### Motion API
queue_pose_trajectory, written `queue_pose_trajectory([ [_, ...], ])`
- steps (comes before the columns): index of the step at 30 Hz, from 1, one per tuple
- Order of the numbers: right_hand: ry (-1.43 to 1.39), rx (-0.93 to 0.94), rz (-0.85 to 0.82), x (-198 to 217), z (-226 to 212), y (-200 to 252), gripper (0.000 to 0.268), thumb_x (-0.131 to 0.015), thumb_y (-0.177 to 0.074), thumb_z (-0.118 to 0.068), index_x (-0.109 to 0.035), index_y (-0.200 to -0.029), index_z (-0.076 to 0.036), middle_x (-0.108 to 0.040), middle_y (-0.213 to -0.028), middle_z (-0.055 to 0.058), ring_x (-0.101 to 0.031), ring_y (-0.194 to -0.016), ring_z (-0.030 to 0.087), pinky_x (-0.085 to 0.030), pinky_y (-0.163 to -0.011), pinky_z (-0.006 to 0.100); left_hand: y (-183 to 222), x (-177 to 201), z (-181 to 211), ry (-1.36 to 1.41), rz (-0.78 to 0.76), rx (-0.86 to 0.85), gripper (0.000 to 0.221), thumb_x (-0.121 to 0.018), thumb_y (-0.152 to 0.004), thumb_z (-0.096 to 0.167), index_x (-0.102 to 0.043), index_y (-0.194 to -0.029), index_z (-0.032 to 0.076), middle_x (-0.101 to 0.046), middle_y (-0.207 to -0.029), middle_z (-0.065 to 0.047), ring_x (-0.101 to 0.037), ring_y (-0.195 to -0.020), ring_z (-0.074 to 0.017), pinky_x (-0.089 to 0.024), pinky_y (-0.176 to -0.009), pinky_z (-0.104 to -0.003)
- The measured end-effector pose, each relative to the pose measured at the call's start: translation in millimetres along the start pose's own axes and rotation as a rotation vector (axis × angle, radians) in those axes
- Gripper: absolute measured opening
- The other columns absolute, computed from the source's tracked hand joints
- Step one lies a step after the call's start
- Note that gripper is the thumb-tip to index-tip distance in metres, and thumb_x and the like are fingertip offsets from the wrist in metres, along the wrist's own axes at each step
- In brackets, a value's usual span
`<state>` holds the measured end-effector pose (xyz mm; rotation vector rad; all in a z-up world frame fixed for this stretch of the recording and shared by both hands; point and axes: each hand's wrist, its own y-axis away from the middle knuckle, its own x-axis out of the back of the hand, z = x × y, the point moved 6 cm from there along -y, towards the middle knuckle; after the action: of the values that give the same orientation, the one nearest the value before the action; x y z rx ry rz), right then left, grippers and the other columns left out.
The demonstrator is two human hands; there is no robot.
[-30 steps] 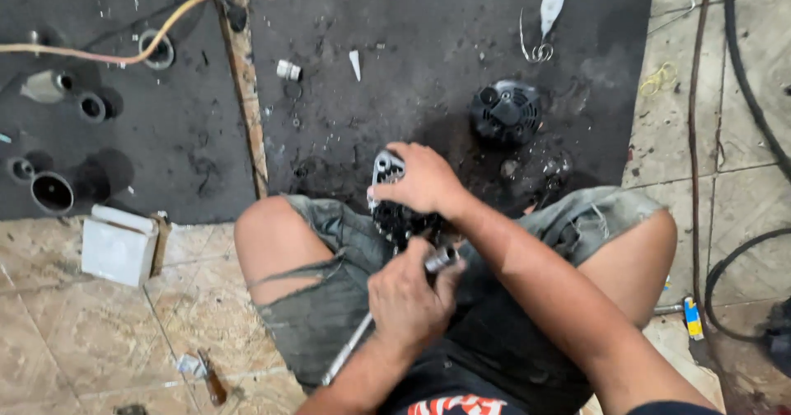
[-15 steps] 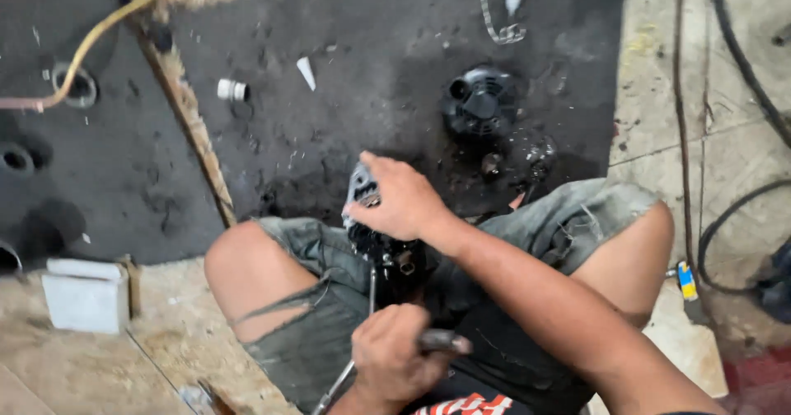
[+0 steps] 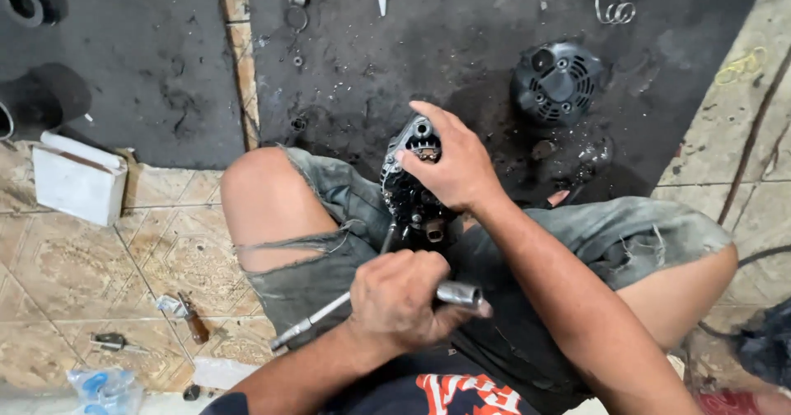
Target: Tightening bolts on a mechanical component using a socket wrench while sitting on the floor.
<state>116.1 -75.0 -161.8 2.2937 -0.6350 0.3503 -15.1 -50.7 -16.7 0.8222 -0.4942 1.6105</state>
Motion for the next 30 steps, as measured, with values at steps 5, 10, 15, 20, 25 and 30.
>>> queue_pose_trajectory([
  [5,0.017,0.002,0.027,1.6,-1.2,1.2,0.064,-0.068,-0.083,-0.042,-0.053,-0.141,-0.021,-0.065,-0.134,0.010,-0.061,-0.122,0.027,-0.043,-0.104,0.040,3.1,-12.3,14.9,-0.025,-0.110,-0.101,0.053,-0.067,-0.087,0.070,-0.055,-0.080,0.019,-0.057,-0.065,0.002,-0.060,-0.059,-0.0213,-0.045,-0.051,-0.037],
  [10,0.040,-0.008,0.026,-0.4,4.0,-0.6,0.061,-0.068,-0.084,-0.043,-0.054,-0.140,-0.024,-0.068,-0.128,0.008,-0.064,-0.114,0.026,-0.046,-0.098,0.040,-14.5,-5.9,16.2,-0.054,-0.078,-0.061,0.055,-0.064,-0.090,0.071,-0.054,-0.082,0.018,-0.056,-0.061,0.001,-0.062,-0.054,-0.0210,-0.043,-0.046,-0.039],
  [15,0.030,-0.097,-0.012,1.3,-0.6,2.2,0.064,-0.065,-0.083,-0.047,-0.051,-0.142,-0.025,-0.066,-0.131,0.008,-0.064,-0.114,0.026,-0.046,-0.097,0.041,-4.2,-14.2,5.1,0.032,-0.231,-0.015,0.051,-0.067,-0.088,0.066,-0.056,-0.083,0.017,-0.068,-0.066,-0.001,-0.069,-0.060,-0.0256,-0.047,-0.046,-0.043],
  [20,0.024,-0.069,-0.021,2.3,-2.9,1.5,0.069,-0.066,-0.085,-0.044,-0.048,-0.146,-0.019,-0.063,-0.139,0.010,-0.059,-0.124,0.028,-0.044,-0.102,0.044,-12.8,-2.1,8.9,-0.023,-0.081,-0.115,0.037,-0.062,-0.102,0.045,-0.054,-0.076,0.020,-0.058,-0.058,0.003,-0.059,-0.050,-0.0191,-0.040,-0.041,-0.035],
  [25,-0.012,-0.046,0.017,4.1,1.3,-0.8,0.066,-0.067,-0.087,-0.043,-0.049,-0.145,-0.018,-0.060,-0.144,0.012,-0.058,-0.128,0.030,-0.044,-0.106,0.044,-17.2,-9.3,12.1,0.010,-0.135,-0.156,0.036,-0.065,-0.103,0.035,-0.053,-0.073,0.019,-0.051,-0.057,0.000,-0.054,-0.046,-0.0229,-0.040,-0.043,-0.038],
  [30,-0.079,-0.009,0.034,5.5,3.1,-0.3,0.064,-0.065,-0.086,-0.038,-0.049,-0.144,-0.015,-0.063,-0.139,0.011,-0.062,-0.123,0.030,-0.046,-0.105,0.041,-17.0,-11.7,10.8,0.011,-0.219,-0.240,0.035,-0.064,-0.103,0.031,-0.052,-0.072,0.019,-0.049,-0.057,-0.001,-0.050,-0.045,-0.0230,-0.038,-0.043,-0.038],
])
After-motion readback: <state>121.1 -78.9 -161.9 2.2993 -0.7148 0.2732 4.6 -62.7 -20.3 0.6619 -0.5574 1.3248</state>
